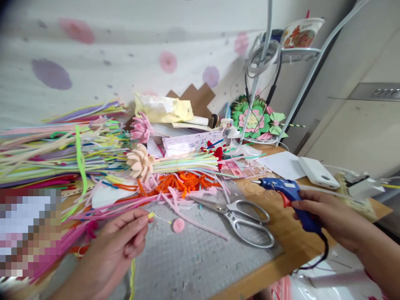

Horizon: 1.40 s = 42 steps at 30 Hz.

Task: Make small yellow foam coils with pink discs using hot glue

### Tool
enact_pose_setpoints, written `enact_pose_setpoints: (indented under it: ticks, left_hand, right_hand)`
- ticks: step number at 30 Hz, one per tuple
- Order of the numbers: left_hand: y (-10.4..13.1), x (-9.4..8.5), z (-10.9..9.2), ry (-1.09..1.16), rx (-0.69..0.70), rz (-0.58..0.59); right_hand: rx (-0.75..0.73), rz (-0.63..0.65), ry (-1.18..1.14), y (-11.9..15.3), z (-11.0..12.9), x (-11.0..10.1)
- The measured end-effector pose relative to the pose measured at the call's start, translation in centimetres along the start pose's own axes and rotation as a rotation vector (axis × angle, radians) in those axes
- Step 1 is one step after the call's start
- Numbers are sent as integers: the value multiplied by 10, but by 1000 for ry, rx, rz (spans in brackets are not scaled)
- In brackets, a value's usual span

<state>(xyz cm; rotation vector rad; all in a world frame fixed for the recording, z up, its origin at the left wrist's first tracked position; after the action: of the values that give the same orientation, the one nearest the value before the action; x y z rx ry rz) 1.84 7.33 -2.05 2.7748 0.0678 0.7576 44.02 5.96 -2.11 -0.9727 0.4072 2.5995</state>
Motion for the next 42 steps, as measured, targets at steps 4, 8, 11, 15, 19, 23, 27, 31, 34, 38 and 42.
enact_pose_setpoints:
  ticks: [4,8,11,15,19,23,27,31,34,38,42]
  left_hand:
    - [-1,-1,0,15,10,9]
    - [0,-1,-1,18,29,28]
    - [0,-2,-2,-12,46,31]
    - [0,-4,-4,-85,80,15]
    - [1,-4,-7,-163,114,12]
    - [2,-2,-12,-244,183,54]
    - [2,-3,-13,-299,231,80]
    - [3,-1,-17,-350,267,81]
    - [5,2,-21,-397,308,68]
    - [6,5,-24,-419,328,41]
    - [7,6,-25,-421,334,29]
  right_hand:
    - [47,276,-247,33,49,44]
    - [-9,396,-284,60,90,85]
    - [-87,508,-269,76,110,109]
    - [-172,637,-111,93,119,133]
    - [-281,726,30,100,124,150]
    - [-325,717,76,96,120,157]
    - [-323,701,86,94,115,157]
    - [-318,664,137,95,122,151]
    - [-292,640,162,94,127,146]
    - [-247,644,191,94,125,144]
    - [-269,658,193,95,125,145]
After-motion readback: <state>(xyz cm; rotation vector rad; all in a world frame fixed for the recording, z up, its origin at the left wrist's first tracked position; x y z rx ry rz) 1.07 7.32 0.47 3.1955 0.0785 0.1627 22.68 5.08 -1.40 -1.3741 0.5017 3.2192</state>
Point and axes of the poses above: each hand's wrist, its own y-axis away from the middle knuckle, its own x-axis out of the palm, z = x × y, the point moved 7 cm from there along -y, towards the middle knuckle, and after that the axes turned 15 degrees about y, right-handed, at the moved point
